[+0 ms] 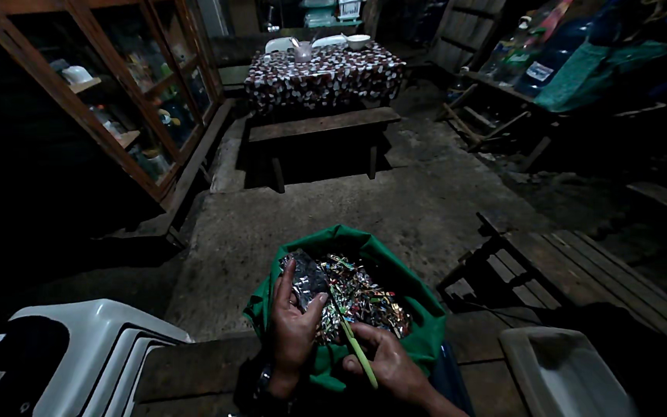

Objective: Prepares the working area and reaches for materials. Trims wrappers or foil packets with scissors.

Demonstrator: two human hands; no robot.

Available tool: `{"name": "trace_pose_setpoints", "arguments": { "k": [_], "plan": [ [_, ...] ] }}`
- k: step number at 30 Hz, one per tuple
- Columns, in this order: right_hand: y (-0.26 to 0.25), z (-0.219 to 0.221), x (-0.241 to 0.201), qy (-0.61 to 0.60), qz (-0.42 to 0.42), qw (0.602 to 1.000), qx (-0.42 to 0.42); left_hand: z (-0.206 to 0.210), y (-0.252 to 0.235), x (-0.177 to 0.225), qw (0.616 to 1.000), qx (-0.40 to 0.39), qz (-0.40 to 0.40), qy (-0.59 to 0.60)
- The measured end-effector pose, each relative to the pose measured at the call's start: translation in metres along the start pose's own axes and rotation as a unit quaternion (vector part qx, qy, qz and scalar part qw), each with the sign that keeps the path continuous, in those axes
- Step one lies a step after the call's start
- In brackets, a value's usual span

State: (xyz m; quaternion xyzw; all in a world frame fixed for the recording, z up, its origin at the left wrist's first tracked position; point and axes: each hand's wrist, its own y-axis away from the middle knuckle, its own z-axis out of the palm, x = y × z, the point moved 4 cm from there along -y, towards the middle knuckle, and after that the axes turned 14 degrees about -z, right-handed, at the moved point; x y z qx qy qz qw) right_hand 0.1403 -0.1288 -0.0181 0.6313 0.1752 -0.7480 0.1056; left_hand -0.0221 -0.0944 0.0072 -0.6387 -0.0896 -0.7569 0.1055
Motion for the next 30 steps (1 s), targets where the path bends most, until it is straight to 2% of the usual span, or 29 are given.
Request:
{"name": "trace_pose_setpoints", "arguments": {
  "k": [5,14,19,24,30],
  "plan": [
    [-0.006,0.000,-0.004,0.006,0.005,1.000,0.005,0.003,0.005,0.002,1.000,-0.012,-0.023,-0.016],
    [-0.008,-0.002,-0.001,-0.001,0.000,1.000,0.014,0.004,0.007,0.000,1.000,-0.013,-0.016,-0.006],
    [-0.015,-0.004,-0.010,0.012,0.000,1.000,0.018,0.005,0.012,0.003,0.999,-0.043,-0.021,-0.026],
    [-0.019,-0.006,-0.009,0.003,-0.029,0.999,0.019,0.004,0.013,0.002,0.999,-0.048,-0.013,-0.010],
    [-0.017,-0.007,-0.009,-0.003,-0.017,1.000,0.023,0.003,0.013,0.003,0.998,-0.053,-0.026,-0.014]
  ]
}}
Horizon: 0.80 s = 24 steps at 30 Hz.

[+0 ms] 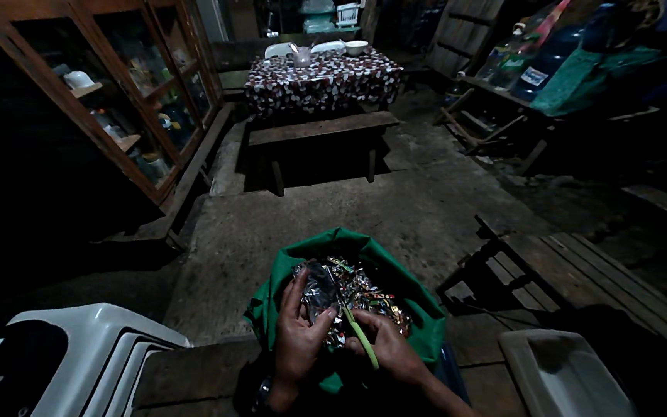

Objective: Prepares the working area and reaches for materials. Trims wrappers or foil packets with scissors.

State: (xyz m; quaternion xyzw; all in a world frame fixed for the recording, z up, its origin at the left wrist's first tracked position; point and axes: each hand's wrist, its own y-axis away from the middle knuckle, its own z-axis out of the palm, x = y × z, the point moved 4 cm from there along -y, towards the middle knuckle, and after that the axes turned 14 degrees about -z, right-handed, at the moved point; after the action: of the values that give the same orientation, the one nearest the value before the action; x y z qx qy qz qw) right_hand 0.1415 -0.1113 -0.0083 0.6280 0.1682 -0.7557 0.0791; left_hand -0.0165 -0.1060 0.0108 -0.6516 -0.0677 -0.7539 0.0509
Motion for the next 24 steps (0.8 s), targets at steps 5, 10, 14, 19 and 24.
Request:
{"name": "trace_pose_setpoints", "arguments": {
  "k": [5,10,14,19,24],
  "plan": [
    [0.002,-0.004,-0.003,0.039,0.025,0.998,-0.038,-0.005,-0.004,-0.001,0.999,0.044,-0.017,0.024],
    [0.015,0.006,0.003,0.029,0.036,0.996,-0.075,-0.005,-0.007,0.001,0.997,0.056,-0.006,0.050],
    [0.012,0.008,0.005,0.016,0.034,0.997,-0.061,-0.003,-0.006,-0.002,0.998,0.044,-0.004,0.039],
    [0.011,0.006,0.010,0.012,0.002,0.999,-0.044,-0.004,-0.006,-0.001,0.998,0.042,-0.003,0.041],
    [0.012,0.006,0.008,0.004,0.011,1.000,-0.027,-0.004,-0.004,-0.001,0.998,0.044,-0.019,0.048]
  ]
}}
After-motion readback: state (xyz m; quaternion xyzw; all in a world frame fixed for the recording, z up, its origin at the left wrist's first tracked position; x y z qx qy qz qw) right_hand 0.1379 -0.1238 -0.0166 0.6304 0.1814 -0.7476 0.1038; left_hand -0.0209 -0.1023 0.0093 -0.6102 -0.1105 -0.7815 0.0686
